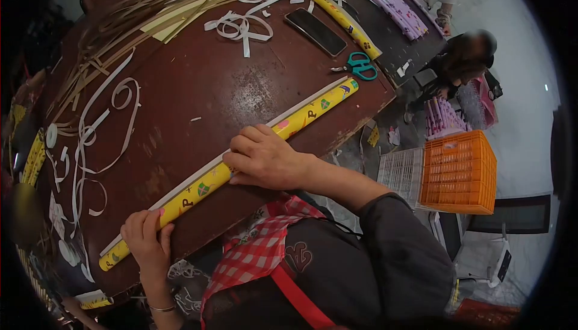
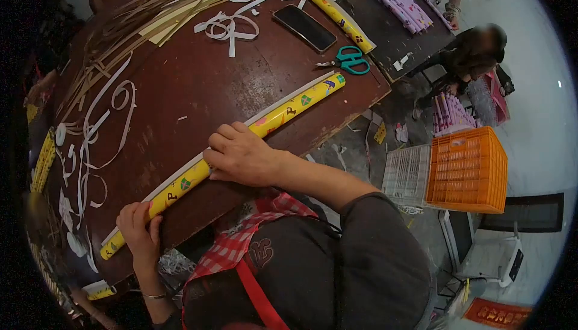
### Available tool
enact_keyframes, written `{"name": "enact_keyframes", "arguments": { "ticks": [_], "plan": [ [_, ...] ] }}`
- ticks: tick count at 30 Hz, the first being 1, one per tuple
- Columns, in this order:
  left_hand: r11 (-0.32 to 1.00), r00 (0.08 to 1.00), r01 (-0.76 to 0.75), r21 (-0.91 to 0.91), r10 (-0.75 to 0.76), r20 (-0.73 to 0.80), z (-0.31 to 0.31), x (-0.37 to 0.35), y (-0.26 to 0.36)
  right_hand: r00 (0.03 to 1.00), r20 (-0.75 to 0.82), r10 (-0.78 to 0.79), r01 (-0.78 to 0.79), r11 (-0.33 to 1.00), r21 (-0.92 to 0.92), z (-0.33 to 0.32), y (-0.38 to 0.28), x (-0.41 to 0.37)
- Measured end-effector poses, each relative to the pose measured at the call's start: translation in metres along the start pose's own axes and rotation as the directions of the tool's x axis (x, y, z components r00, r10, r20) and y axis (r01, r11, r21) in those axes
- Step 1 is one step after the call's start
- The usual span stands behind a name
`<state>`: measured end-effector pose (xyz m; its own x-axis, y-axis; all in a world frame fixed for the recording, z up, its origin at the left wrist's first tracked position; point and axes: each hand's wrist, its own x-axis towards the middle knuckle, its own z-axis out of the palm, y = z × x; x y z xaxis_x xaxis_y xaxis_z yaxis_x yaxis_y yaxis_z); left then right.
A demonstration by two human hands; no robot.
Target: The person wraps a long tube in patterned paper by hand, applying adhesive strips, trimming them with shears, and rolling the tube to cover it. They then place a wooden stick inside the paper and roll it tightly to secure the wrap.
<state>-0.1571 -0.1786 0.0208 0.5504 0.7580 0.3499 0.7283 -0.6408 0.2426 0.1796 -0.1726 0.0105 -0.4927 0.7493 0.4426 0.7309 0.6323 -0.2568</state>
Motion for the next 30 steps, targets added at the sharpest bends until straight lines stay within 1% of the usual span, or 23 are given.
{"name": "enact_keyframes", "arguments": {
  "ticks": [5,7,11,13,17,19,26,28,30],
  "plan": [
    [1.000,1.000,0.003,0.001,-0.003,-0.012,-0.001,0.002,0.000,0.999,0.045,-0.009,0.010,1.000,-0.022,-0.001,0.003,0.001],
    [0.999,0.999,0.047,0.026,-0.047,0.004,0.000,0.000,-0.002,0.999,0.026,-0.025,0.025,1.000,-0.012,-0.002,0.004,0.003],
    [0.998,0.998,0.053,0.038,-0.055,0.045,-0.002,-0.003,-0.005,1.000,-0.015,-0.026,0.026,1.000,-0.003,-0.004,0.003,0.004],
    [1.000,0.999,0.007,0.018,-0.007,-0.034,0.001,-0.005,-0.007,1.000,0.007,-0.020,0.020,1.000,0.003,-0.004,0.003,0.003],
    [0.999,1.000,0.012,0.036,-0.011,-0.024,-0.004,-0.006,-0.002,0.999,0.046,0.010,-0.010,1.000,-0.011,-0.005,0.001,0.004],
    [0.995,0.996,0.086,0.044,-0.087,0.023,-0.005,-0.011,-0.003,0.995,0.103,-0.005,0.005,1.000,-0.003,-0.006,0.002,0.004],
    [0.997,0.995,0.081,0.009,-0.082,0.064,-0.006,-0.014,-0.007,0.999,0.023,-0.045,0.044,0.998,0.037,-0.009,0.002,0.006],
    [0.996,0.996,0.078,0.037,-0.076,-0.036,-0.007,-0.010,0.005,0.997,0.062,-0.039,0.036,0.998,0.051,-0.009,0.003,0.005],
    [0.995,0.997,0.079,0.056,-0.078,-0.028,-0.007,-0.015,0.004,0.996,0.078,-0.048,0.043,0.998,0.055,-0.012,0.001,0.004]
  ]
}}
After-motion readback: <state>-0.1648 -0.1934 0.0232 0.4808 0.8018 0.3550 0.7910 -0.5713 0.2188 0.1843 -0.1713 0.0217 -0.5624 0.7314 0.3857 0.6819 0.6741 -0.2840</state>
